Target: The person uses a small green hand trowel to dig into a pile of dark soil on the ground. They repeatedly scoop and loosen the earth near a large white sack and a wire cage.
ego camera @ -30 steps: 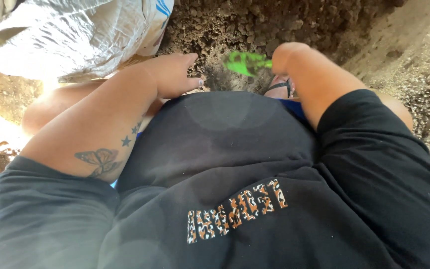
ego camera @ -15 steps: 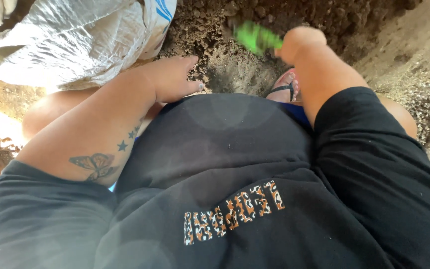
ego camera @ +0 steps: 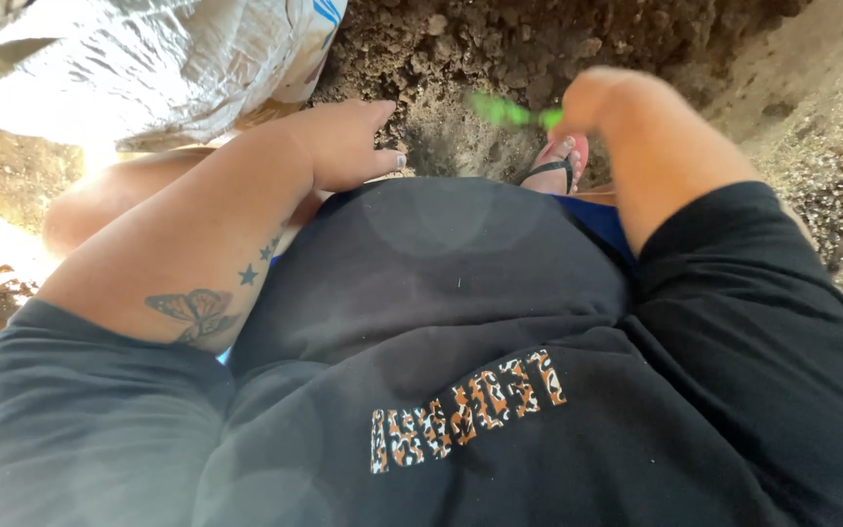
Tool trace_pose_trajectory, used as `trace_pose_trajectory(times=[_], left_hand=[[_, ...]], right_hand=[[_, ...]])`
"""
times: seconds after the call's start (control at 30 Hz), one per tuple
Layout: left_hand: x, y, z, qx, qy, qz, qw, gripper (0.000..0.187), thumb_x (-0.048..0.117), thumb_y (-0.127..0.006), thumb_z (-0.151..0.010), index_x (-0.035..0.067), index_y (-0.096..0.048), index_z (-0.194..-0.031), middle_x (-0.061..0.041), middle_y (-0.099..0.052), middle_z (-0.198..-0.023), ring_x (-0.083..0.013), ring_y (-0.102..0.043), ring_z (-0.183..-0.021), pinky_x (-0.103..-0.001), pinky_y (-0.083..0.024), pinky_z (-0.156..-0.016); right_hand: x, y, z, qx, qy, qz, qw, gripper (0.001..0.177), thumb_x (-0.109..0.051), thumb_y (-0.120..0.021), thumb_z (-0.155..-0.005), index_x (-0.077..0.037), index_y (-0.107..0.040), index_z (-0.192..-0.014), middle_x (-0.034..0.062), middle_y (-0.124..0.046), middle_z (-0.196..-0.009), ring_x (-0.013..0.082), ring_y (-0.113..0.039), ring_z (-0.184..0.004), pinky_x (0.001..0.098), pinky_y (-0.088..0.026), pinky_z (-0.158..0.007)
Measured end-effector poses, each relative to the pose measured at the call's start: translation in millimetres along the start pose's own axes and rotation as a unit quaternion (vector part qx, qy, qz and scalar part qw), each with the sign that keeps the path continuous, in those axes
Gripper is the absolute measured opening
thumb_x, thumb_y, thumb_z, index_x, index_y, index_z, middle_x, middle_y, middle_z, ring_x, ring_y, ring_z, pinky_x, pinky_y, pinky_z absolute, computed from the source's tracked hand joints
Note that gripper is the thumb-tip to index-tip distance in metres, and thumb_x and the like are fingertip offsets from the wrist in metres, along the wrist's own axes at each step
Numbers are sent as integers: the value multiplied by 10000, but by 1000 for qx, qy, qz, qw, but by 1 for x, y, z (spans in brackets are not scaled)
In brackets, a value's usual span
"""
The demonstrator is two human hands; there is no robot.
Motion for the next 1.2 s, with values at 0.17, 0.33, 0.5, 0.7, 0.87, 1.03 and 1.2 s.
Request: trace_pose_trajectory(times=[0.17,0.33,0.5,0.7,0.87,1.03,1.2], left_hand=[[-27,-15,-32,56,-11,-11,998,836,605,-510,-958,146,-314,-1629,-128,-437,-1607,-287,-394,-1495,-482,-345,-1216],[-10,-4,-9,2,8,5,1000,694,430,-458,-1045,105,-250,-1622,-124,-384,-1631,-329,-444,-1442,-487,-398,-1147],[-10,-1,-10,-5,16,14,1000,751,423,-459,-1038,119,-162,-1657,-118,-314,-1670,-331,-382,-1489,-469,-342,-1193],[-9,-3,-13,-9,15,4,1000,771,444,-442,-1029,144,-124,-1664,-109,-191,-1717,-308,-248,-1561,-450,-238,-1254],[-4,-2,-8,-6,19,2,1000,756,440,-453,-1030,127,-167,-1656,-116,-306,-1670,-327,-372,-1488,-469,-339,-1183],[-3,-4,-9,0,8,4,1000,760,435,-476,-1024,122,-184,-1652,-118,-318,-1669,-329,-376,-1492,-473,-344,-1188],[-9,-3,-14,-11,18,7,1000,741,431,-457,-1029,116,-199,-1648,-116,-340,-1659,-325,-405,-1476,-470,-361,-1182]], right_hand=[[9,-10,-13,30,-31,-4,999,586,-476,-599,-1020,-27,-681,-1386,153,-640,-1434,375,-622,-1277,510,-514,-1019],[25,-6,-31,67,-65,-7,996,451,-340,-536,-1075,-46,-674,-1389,161,-676,-1393,384,-674,-1203,506,-554,-914],[66,20,-65,264,-63,-115,955,663,-577,-568,-1099,52,-717,-1246,261,-721,-1196,484,-679,-1082,557,-567,-846],[70,48,2,282,-11,-409,868,543,-456,-711,-1085,-36,-538,-1383,164,-644,-1171,338,-624,-958,563,-475,-804],[4,21,2,62,7,-83,995,695,-618,-543,-1052,-4,-669,-1353,168,-677,-1137,328,-644,-1069,480,-546,-933],[-37,-22,-30,-23,36,24,999,560,-526,-542,-1053,-46,-760,-1243,106,-710,-1308,323,-649,-1222,494,-536,-1011],[-24,1,-35,21,-23,-4,1000,407,-307,-515,-1101,-61,-689,-1375,104,-652,-1418,359,-631,-1260,507,-539,-961]])
Point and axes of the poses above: each hand's wrist, its own z-axis away from the middle knuckle, its own y-axis out of the back of the hand, x = y × z, the point moved 7 cm from there along -z, towards the middle knuckle
